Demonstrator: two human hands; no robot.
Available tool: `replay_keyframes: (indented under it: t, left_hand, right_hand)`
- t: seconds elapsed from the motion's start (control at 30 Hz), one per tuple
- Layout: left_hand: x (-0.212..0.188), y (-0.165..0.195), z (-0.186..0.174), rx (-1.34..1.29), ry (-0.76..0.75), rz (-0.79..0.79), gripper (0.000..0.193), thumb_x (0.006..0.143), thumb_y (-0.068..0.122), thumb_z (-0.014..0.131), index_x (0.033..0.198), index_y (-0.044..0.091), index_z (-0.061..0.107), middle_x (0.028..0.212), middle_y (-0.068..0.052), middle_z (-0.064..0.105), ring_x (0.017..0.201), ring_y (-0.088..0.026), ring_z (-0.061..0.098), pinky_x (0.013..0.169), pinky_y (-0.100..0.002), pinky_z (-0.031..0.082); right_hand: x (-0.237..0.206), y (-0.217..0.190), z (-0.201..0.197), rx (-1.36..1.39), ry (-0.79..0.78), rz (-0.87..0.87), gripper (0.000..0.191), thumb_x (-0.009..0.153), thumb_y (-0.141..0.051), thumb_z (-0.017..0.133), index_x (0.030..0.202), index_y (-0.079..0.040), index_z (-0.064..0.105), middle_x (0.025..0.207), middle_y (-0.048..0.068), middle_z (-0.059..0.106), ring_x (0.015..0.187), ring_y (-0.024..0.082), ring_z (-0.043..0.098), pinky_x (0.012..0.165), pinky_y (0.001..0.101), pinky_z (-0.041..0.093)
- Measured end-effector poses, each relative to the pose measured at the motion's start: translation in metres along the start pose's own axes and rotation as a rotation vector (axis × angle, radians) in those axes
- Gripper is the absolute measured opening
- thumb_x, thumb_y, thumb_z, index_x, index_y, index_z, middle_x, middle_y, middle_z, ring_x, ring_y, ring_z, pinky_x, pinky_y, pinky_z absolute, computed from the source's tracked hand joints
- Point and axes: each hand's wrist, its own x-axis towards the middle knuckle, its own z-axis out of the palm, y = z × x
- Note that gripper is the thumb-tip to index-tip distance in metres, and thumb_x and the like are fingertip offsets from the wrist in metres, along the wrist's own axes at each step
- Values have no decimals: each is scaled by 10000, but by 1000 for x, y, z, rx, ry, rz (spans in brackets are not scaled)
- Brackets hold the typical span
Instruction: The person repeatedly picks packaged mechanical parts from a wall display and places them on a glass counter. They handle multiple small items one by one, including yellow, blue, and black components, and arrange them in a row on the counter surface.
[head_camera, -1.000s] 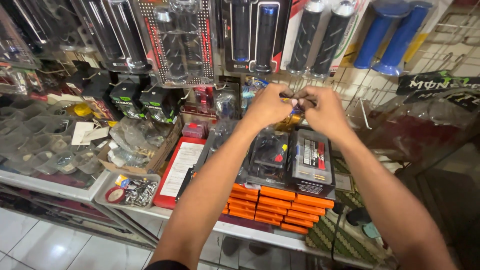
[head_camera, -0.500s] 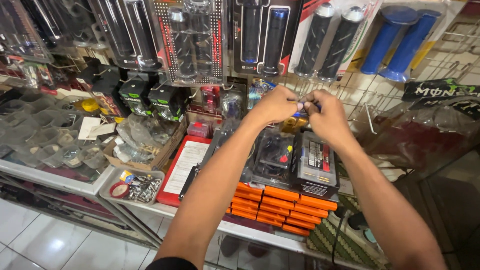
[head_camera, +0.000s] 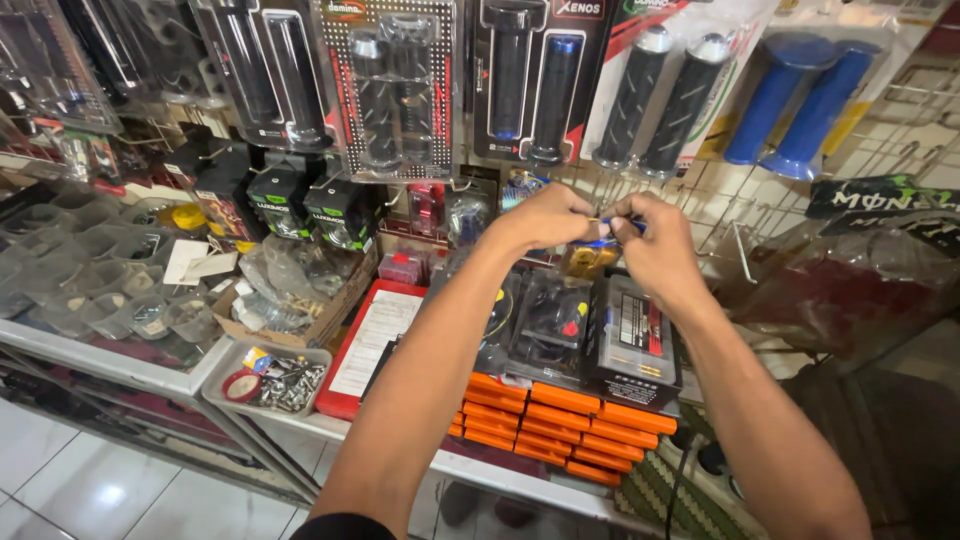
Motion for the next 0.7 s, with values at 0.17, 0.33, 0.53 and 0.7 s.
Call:
replay_keyframes:
  t: [0.17, 0.33, 0.53, 0.7]
  left_hand:
    - [-11, 19, -4, 110, -1, -21, 274, 777, 275, 756, 885, 25, 782, 767, -102, 750, 720, -164, 659, 688, -352, 523]
    - [-19, 49, 0, 459, 65, -123, 307, 752, 282, 671, 915, 64, 811, 900, -194, 759, 845, -311, 724, 740, -416, 556]
    - [-14, 44, -3, 381, 10, -53, 311, 797, 276, 666, 962, 44, 792, 870, -204, 768, 796, -302, 753, 733, -412, 573]
    - [-4, 24, -11, 230, -86, -56, 314, 809, 301, 712, 985, 51, 780, 850, -137, 767, 789, -223, 706, 713, -382, 536]
  right_hand:
    - [3, 9, 1, 11, -19, -131, 72, 918, 23, 659, 975, 41, 699, 880, 108, 705, 813, 154, 612, 762, 338, 483]
    - [7, 16, 3, 131, -84, 48, 60, 958, 5, 641, 975, 32, 692, 810, 65, 662, 777, 112, 534, 694, 312, 463]
    - [10, 19, 3, 230, -95, 155, 59, 965, 6, 646, 976, 34, 697, 787, 28, 611, 728, 108, 492, 637, 294, 408]
    - [13, 15, 2, 147, -98, 143, 64, 950, 10, 657, 980, 32, 709, 808, 36, 655, 752, 125, 552, 676, 308, 441]
